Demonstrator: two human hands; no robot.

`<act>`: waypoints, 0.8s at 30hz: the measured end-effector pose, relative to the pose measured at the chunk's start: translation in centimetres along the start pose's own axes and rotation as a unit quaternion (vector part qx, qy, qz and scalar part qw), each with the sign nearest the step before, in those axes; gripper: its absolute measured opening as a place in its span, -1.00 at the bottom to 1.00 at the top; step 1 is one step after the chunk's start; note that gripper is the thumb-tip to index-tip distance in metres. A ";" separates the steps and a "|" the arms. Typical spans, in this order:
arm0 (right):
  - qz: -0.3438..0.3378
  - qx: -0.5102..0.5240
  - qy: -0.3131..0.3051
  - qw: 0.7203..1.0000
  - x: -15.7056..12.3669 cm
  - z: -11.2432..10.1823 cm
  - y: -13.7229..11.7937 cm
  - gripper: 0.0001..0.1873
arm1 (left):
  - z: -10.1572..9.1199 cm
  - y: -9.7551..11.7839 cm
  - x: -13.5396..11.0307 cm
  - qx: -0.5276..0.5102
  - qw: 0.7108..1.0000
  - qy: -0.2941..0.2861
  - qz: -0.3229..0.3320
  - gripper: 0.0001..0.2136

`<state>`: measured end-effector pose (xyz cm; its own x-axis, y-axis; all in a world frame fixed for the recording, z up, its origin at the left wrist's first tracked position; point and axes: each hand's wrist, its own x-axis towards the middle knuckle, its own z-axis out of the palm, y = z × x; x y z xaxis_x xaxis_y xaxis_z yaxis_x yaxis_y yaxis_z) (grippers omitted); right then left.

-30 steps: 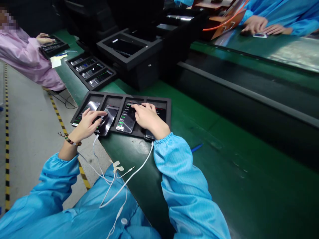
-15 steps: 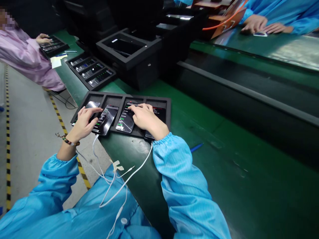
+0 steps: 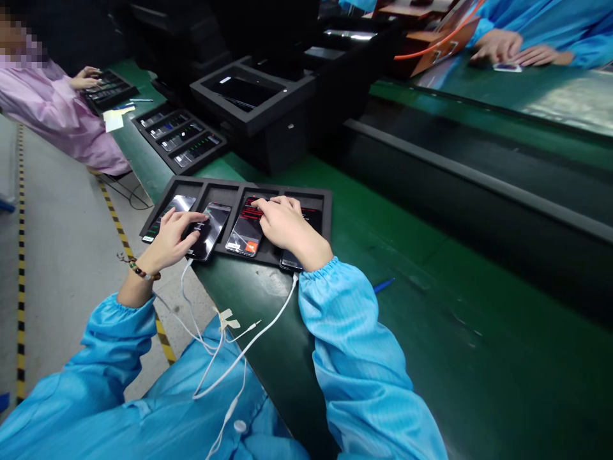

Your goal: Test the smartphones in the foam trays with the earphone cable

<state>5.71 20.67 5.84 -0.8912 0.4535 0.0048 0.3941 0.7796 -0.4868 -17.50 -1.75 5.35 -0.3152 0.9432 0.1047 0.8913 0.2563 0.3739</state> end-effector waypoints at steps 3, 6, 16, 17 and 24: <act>0.002 0.001 0.009 1.000 0.0 -0.1 0.0 -0.38 | -0.8 -1.6 -0.3 0.022 0.998 0.051 -0.032 -0.57; 0.001 -0.001 0.014 1.000 0.0 -0.2 0.2 -0.40 | -1.6 -3.6 -0.9 0.054 0.991 0.092 -0.085 -0.59; -0.008 0.017 0.034 0.999 0.1 0.2 1.0 -0.43 | -3.4 -5.4 -3.6 0.081 0.984 0.108 -0.120 -0.71; -0.007 0.016 0.032 0.999 0.1 0.2 1.0 -0.43 | -3.7 -5.4 -3.8 0.082 0.983 0.112 -0.123 -0.71; 0.001 0.003 0.015 1.000 0.1 -0.1 0.7 -0.44 | -3.5 -5.9 -3.0 0.087 0.984 0.112 -0.109 -0.62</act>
<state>5.95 21.28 5.57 -0.8831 0.4683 0.0295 0.3951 0.7761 -0.4914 -22.96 -6.82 6.06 -0.5510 0.7971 0.2471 0.8310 0.4973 0.2491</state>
